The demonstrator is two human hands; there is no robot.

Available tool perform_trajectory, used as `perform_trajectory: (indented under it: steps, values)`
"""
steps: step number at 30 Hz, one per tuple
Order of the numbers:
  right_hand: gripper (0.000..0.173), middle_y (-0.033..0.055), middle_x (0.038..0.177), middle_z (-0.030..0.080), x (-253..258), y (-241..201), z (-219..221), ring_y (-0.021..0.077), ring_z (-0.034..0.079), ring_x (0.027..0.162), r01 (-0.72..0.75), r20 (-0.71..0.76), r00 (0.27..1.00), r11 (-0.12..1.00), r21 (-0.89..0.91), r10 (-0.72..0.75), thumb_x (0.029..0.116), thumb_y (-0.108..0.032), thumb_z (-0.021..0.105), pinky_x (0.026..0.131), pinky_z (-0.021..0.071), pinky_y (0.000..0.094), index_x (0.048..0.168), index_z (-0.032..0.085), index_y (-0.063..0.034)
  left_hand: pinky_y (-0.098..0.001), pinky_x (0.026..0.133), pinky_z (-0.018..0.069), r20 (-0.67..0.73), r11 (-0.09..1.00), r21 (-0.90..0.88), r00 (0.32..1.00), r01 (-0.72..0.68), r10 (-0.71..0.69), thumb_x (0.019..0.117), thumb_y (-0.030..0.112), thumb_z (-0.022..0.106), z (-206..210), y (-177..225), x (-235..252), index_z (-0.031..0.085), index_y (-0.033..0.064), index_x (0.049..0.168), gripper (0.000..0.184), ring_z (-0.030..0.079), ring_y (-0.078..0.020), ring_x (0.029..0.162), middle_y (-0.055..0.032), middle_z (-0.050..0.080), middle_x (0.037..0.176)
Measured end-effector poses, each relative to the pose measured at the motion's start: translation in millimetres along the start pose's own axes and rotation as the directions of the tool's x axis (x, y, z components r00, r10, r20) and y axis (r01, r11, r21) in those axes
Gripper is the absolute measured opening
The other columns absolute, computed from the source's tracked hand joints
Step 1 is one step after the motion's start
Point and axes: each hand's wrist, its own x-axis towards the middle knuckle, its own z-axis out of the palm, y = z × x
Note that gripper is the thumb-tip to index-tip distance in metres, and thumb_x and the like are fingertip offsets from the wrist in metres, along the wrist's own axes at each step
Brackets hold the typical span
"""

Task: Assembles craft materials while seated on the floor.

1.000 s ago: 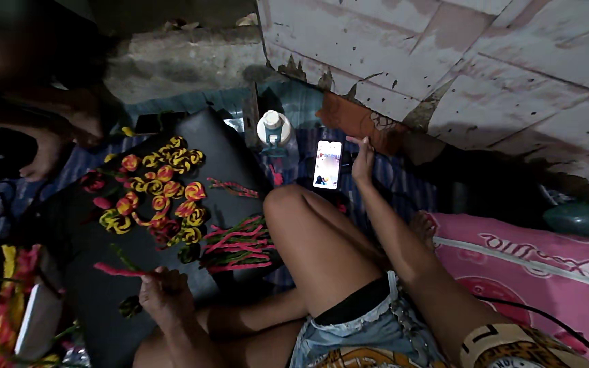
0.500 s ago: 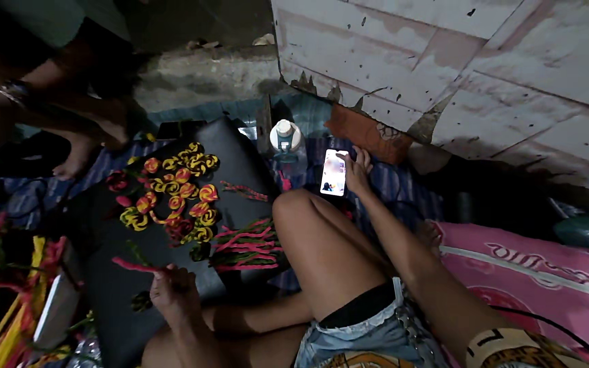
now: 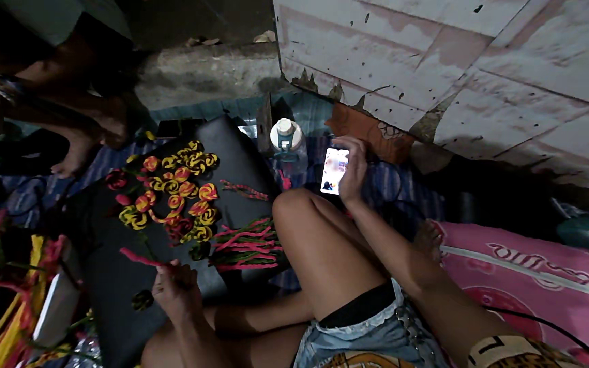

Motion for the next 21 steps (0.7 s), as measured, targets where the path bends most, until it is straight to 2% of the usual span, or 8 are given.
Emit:
perform_trajectory:
  steps: [3,5,8,11,13,15,18,21]
  values:
    - [0.027,0.0178,0.109,0.069,1.1,-62.6,33.9,0.0207,0.064,0.108,0.087,0.258,0.955,0.971,0.223,-0.145,0.1023,-0.009,0.050,0.097,0.0526,0.0354,0.103,0.071,0.0080,-0.0115,0.043,0.0367,0.038,0.997,0.078,0.999,-0.007,0.004,0.1107,0.018,0.027,3.1,-1.6,-0.5,0.065,0.0186,0.089,0.044,0.041,0.0058,0.043,0.0186,0.048,0.053]
    - [0.016,0.0124,0.098,0.072,-7.8,-96.8,62.0,0.0172,0.069,0.094,0.116,0.433,0.868,0.947,0.299,-0.243,0.0956,-0.007,0.064,0.085,0.0577,0.0332,0.095,0.075,0.0032,-0.0115,0.043,0.0367,0.082,0.993,0.113,0.996,-0.034,0.025,0.1099,0.017,0.030,4.3,-4.1,-1.1,0.068,0.0175,0.090,0.043,0.042,0.0059,0.043,0.0187,0.049,0.053]
    - [0.019,0.0107,0.104,0.074,-27.8,-129.4,102.8,0.0225,0.069,0.103,0.172,0.727,0.586,0.931,0.321,-0.358,0.0982,-0.016,0.066,0.095,0.0532,0.0421,0.105,0.077,-0.0024,-0.0114,0.045,0.0388,0.153,0.967,0.222,0.984,-0.126,0.093,0.1071,0.014,0.040,0.8,-10.9,-1.9,0.069,0.0194,0.085,0.036,0.045,0.0070,0.047,0.0198,0.056,0.059]
    - [0.029,0.0170,0.098,0.073,-61.7,-117.1,144.2,0.0314,0.069,0.101,0.134,0.866,0.452,0.976,0.172,-0.214,0.1022,-0.022,0.060,0.098,0.0470,0.0509,0.099,0.075,0.0023,-0.0083,0.056,0.0448,0.233,0.869,0.393,0.947,-0.299,0.220,0.1022,0.009,0.049,1.1,-16.4,-3.1,0.065,0.0104,0.082,0.026,0.051,0.0129,0.058,0.0206,0.059,0.068]
    - [0.044,0.0222,0.101,0.072,-71.3,-99.7,155.4,0.0358,0.067,0.104,0.063,0.956,0.294,0.997,-0.044,0.024,0.1086,-0.030,0.049,0.098,0.0458,0.0547,0.098,0.072,0.0067,-0.0062,0.069,0.0467,0.289,0.781,0.495,0.920,-0.381,0.266,0.1040,0.011,0.052,5.3,-14.4,-4.7,0.066,-0.0066,0.087,0.028,0.054,0.0152,0.071,0.0109,0.061,0.076]
    - [0.049,0.0241,0.105,0.070,-70.2,-91.5,154.3,0.0376,0.067,0.105,-0.014,0.971,0.184,0.988,-0.154,0.154,0.1097,-0.035,0.046,0.094,0.0479,0.0573,0.103,0.069,0.0077,-0.0074,0.076,0.0481,0.327,0.726,0.548,0.905,-0.417,0.273,0.1054,0.013,0.050,3.8,-16.0,-4.7,0.065,-0.0122,0.091,0.033,0.057,0.0132,0.079,0.0020,0.065,0.082]
    - [0.041,0.0236,0.114,0.069,-63.4,-88.1,149.7,0.0333,0.067,0.107,-0.226,0.964,0.224,0.970,-0.090,0.142,0.1072,-0.030,0.054,0.098,0.0500,0.0507,0.124,0.066,0.0062,-0.0098,0.079,0.0468,0.376,0.704,0.547,0.885,-0.452,0.275,0.1055,0.015,0.048,3.0,-20.5,0.5,0.065,-0.0133,0.091,0.036,0.056,0.0066,0.085,-0.0052,0.062,0.087]
    - [0.033,0.0250,0.118,0.068,-64.2,-89.2,152.0,0.0263,0.067,0.105,-0.434,0.952,0.293,0.900,0.047,0.091,0.1029,-0.012,0.060,0.096,0.0516,0.0373,0.127,0.064,0.0099,-0.0102,0.079,0.0473,0.395,0.711,0.536,0.880,-0.455,0.265,0.1048,0.014,0.047,4.3,-22.4,2.2,0.065,-0.0141,0.092,0.035,0.057,0.0050,0.085,-0.0072,0.061,0.088]
